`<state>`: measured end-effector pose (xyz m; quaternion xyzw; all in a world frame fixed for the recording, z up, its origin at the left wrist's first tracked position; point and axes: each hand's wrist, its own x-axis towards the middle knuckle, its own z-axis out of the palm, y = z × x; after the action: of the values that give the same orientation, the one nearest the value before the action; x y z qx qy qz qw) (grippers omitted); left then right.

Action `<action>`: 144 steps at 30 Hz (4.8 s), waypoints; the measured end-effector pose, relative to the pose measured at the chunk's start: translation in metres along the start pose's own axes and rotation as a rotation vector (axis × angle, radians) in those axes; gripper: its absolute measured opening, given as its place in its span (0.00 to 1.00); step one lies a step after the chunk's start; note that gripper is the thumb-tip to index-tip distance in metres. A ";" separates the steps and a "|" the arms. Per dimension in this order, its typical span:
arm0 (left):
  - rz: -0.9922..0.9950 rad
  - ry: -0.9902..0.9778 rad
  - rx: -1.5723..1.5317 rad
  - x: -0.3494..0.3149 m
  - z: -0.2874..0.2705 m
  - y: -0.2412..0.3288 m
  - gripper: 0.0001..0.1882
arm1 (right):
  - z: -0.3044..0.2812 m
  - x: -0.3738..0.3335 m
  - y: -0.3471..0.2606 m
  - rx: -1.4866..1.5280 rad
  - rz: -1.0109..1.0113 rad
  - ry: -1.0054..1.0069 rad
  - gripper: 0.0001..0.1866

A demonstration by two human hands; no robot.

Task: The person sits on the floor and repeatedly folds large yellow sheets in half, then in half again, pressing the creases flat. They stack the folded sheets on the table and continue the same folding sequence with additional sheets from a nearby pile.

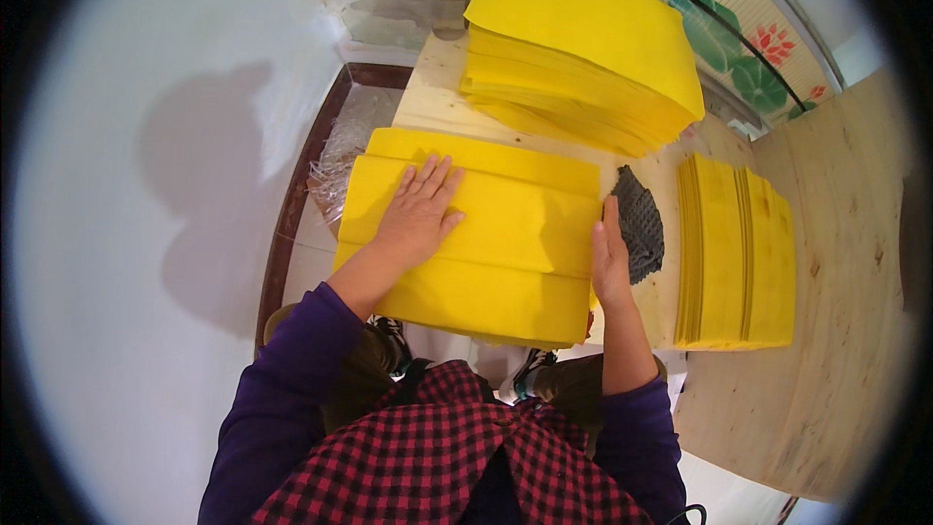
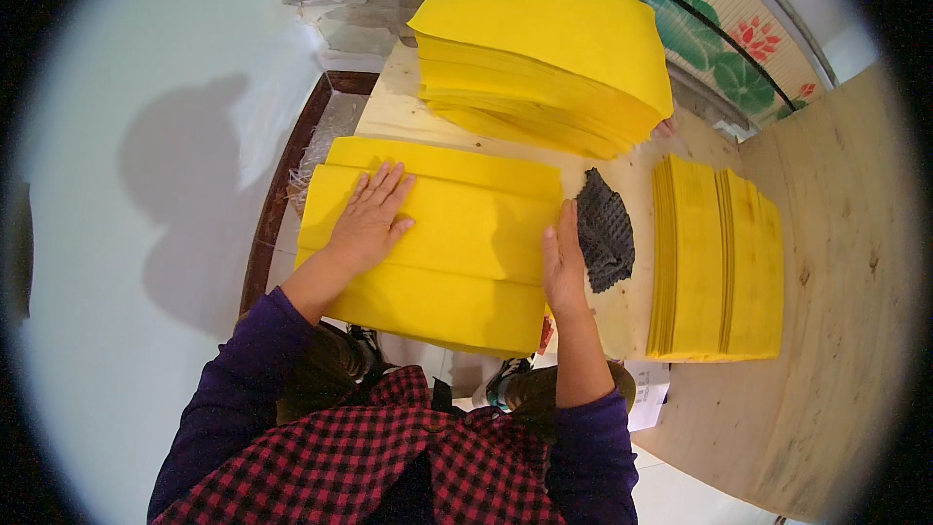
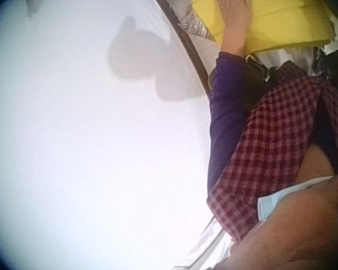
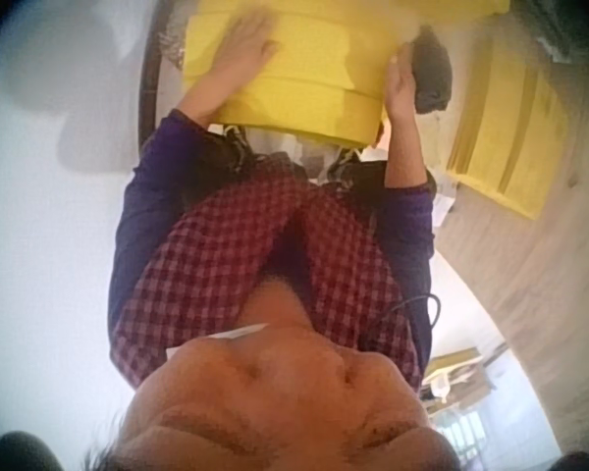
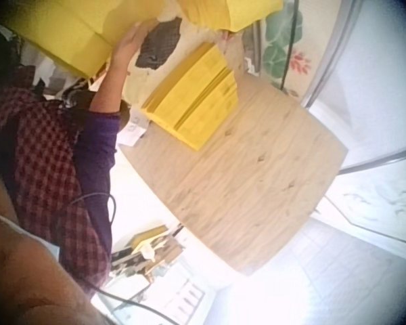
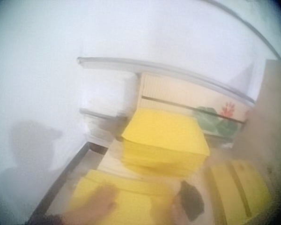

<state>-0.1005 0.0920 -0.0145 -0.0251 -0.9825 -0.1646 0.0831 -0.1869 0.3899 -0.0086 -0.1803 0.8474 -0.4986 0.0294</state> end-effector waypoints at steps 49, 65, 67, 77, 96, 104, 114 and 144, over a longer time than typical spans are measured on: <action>-0.040 -0.020 0.008 -0.009 0.005 0.001 0.34 | 0.058 0.004 -0.043 -0.823 -0.147 -0.204 0.41; -0.024 -0.003 0.045 -0.009 0.008 0.001 0.32 | 0.081 0.015 -0.035 -0.818 -0.021 -0.194 0.43; -0.032 -0.006 0.035 -0.009 0.007 0.002 0.32 | 0.067 0.013 -0.027 -0.827 0.030 -0.135 0.43; -0.388 0.011 0.098 -0.010 0.002 -0.008 0.37 | 0.063 0.012 -0.021 -0.898 0.085 -0.113 0.44; -0.185 -0.066 -0.371 0.035 0.005 0.047 0.33 | 0.112 0.022 -0.072 -0.754 -0.238 -0.374 0.38; -0.261 -0.015 0.064 0.017 0.015 0.016 0.35 | 0.086 0.018 -0.038 -0.846 -0.087 -0.234 0.39; -0.575 0.033 0.134 -0.003 0.003 -0.038 0.38 | 0.046 0.008 -0.011 -0.841 0.115 -0.066 0.43; -0.609 0.091 0.200 -0.039 -0.030 -0.066 0.33 | 0.027 0.042 -0.032 -0.791 -0.205 -0.200 0.25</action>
<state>-0.0630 0.0189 -0.0146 0.2859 -0.9514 -0.0854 0.0761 -0.2115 0.3398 0.0106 -0.3084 0.9442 -0.1152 -0.0100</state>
